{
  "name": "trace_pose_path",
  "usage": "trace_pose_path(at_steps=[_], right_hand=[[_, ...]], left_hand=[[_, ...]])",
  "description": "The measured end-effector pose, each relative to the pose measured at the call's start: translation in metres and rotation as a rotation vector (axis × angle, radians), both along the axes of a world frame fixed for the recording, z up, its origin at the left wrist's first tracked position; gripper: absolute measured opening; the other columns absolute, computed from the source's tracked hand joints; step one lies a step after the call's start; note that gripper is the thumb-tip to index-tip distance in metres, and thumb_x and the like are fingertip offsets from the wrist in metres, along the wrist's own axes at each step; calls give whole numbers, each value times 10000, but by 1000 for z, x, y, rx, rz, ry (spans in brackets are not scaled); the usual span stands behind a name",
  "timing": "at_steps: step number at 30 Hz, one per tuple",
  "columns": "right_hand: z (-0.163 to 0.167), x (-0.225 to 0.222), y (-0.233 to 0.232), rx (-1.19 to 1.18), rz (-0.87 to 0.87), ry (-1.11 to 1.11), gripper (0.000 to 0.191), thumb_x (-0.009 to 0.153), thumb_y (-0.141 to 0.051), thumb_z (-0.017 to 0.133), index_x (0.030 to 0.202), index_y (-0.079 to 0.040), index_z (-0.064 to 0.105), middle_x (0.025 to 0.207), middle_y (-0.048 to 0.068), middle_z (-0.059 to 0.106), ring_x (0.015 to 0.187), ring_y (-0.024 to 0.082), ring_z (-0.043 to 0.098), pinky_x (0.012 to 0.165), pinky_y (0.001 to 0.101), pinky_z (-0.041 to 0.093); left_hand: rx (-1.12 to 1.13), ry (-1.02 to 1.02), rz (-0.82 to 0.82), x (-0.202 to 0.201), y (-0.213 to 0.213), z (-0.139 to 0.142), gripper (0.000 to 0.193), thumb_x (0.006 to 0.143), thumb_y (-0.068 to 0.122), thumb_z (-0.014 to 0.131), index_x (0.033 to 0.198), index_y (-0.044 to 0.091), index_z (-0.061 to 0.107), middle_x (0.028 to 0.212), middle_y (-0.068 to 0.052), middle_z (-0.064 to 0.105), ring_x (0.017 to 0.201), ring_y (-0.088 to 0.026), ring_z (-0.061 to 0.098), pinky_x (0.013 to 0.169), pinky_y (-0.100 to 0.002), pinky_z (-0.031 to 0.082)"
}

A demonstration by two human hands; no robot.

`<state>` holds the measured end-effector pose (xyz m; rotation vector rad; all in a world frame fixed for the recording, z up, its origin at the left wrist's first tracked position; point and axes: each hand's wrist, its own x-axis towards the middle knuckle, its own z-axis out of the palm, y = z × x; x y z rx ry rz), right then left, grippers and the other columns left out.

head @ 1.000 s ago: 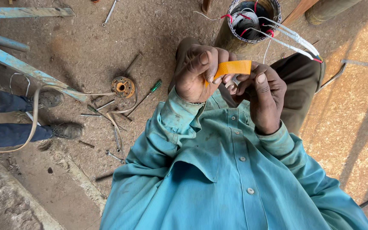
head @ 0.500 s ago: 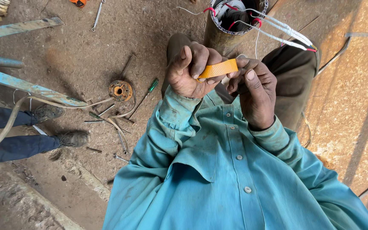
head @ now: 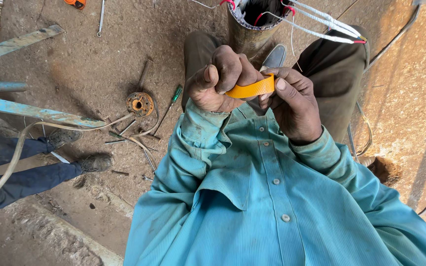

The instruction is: The person sits on a low stool and wraps electrical wires with white insulating tape. They then use a yellow utility knife to strip the outer sheath of a multi-colored wire bundle, exposing the inner conductors. Finally, they wrap the exposed section with black insulating tape.

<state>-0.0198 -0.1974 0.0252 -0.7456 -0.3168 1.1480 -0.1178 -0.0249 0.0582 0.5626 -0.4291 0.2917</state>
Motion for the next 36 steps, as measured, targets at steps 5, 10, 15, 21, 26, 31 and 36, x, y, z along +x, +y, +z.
trace_pose_path(at_steps=[5,10,15,21,26,31,36], right_hand=[[0,1,0,-51,-39,-109,193,1120,-116,604,1162,64,661,976,145,709,767,151,654,761,287,533],[7,13,-1,-155,-218,-493,124,1123,-66,630,1128,52,669,916,84,684,761,118,624,717,242,501],[24,28,-6,-177,-269,-1218,61,1109,8,698,1056,33,683,989,125,701,830,183,659,754,265,517],[36,27,-9,-200,-184,-1468,102,993,19,754,1081,-7,710,993,145,695,865,261,706,746,336,551],[27,23,-21,-256,-130,-1376,108,978,-29,736,1081,-3,723,997,138,707,877,276,722,763,356,564],[-2,71,-47,-392,-441,-1308,388,1061,-270,644,1322,17,645,1104,141,683,1049,255,677,968,383,534],[-41,139,-45,-249,-110,-1189,448,1093,-292,622,1363,62,571,1206,171,659,1158,230,602,1028,373,470]], left_hand=[[5,2,0,-6,2,-9,610,974,463,657,577,142,324,599,-2,258,599,-189,393,707,-441,449],[359,503,163,-35,6,-14,470,970,331,722,638,72,514,623,-51,459,594,-176,415,641,-395,372],[1133,867,867,-41,1,-16,306,964,275,745,837,6,674,818,-102,617,770,-251,580,749,-386,446],[1184,547,728,-18,-16,-11,280,970,185,732,1147,-31,710,1068,-156,742,991,-257,713,1018,-381,473],[834,734,315,-17,-27,-21,215,1010,79,694,1182,-44,737,1028,-99,798,924,-140,728,844,-300,587],[713,674,377,-22,-31,-44,164,1036,28,665,1171,-51,715,1005,-93,762,884,-112,710,813,-268,591],[547,696,332,-11,-33,-59,153,1029,44,658,1142,-47,707,919,-69,727,798,-93,679,724,-254,582]])
